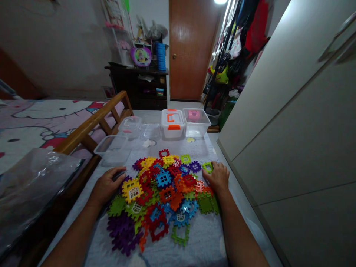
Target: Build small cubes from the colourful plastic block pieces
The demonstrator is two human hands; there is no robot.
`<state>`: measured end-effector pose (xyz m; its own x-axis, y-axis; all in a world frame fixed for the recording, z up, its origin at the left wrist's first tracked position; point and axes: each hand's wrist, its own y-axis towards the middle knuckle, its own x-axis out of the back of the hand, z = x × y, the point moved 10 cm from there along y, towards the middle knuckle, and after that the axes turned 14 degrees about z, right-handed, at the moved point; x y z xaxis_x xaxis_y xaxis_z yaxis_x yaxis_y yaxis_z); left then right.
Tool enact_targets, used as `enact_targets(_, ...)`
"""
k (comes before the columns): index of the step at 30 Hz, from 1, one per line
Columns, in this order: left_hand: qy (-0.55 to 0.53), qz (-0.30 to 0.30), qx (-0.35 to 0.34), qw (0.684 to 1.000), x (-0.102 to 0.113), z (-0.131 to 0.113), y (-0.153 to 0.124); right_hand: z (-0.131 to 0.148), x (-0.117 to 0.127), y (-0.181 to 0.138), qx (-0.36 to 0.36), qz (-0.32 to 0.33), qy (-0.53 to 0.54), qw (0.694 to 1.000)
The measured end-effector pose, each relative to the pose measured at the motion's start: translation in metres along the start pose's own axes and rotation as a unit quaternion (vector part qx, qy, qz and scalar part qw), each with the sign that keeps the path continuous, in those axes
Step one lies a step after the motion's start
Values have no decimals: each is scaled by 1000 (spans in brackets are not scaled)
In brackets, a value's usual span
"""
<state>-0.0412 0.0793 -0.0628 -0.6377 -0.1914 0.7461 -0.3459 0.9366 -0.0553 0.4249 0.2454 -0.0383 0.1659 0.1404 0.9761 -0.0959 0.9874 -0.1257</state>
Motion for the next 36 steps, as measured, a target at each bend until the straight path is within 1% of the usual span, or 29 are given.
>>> enact_targets(4, 0, 3, -3, 1000, -1, 2, 1, -3, -1, 1, -9, -8, -3, 1000)
enact_targets(7, -2, 5, -11, 1000, -2, 3, 2, -6, 2, 9, -16, -10, 4, 1000)
enact_targets(10, 0, 2, -15, 1000, -1, 4, 2, -2, 15, 28, -25, -14, 14, 999)
enact_targets(14, 1, -7, -18, 1000, 0, 4, 2, 10, 33, 62, -37, -28, 25, 999)
enact_targets(16, 4, -7, -20, 1000, 0, 4, 2, 16, 33, 76, -45, -26, 35, 998)
enact_targets(19, 10, -9, -19, 1000, 0, 5, 2, 18, 26, 88, -64, -21, 47, 997)
enact_targets(24, 18, 2, -20, 1000, -2, 11, 3, 15, 15, 89, -77, -36, 45, 995)
enact_targets(29, 28, 12, -20, 999, -5, 17, 5, 13, 14, 85, -83, -29, 34, 996)
enact_targets(36, 35, 5, -30, 999, -5, 21, 6, 12, 13, 80, -88, -23, 30, 995)
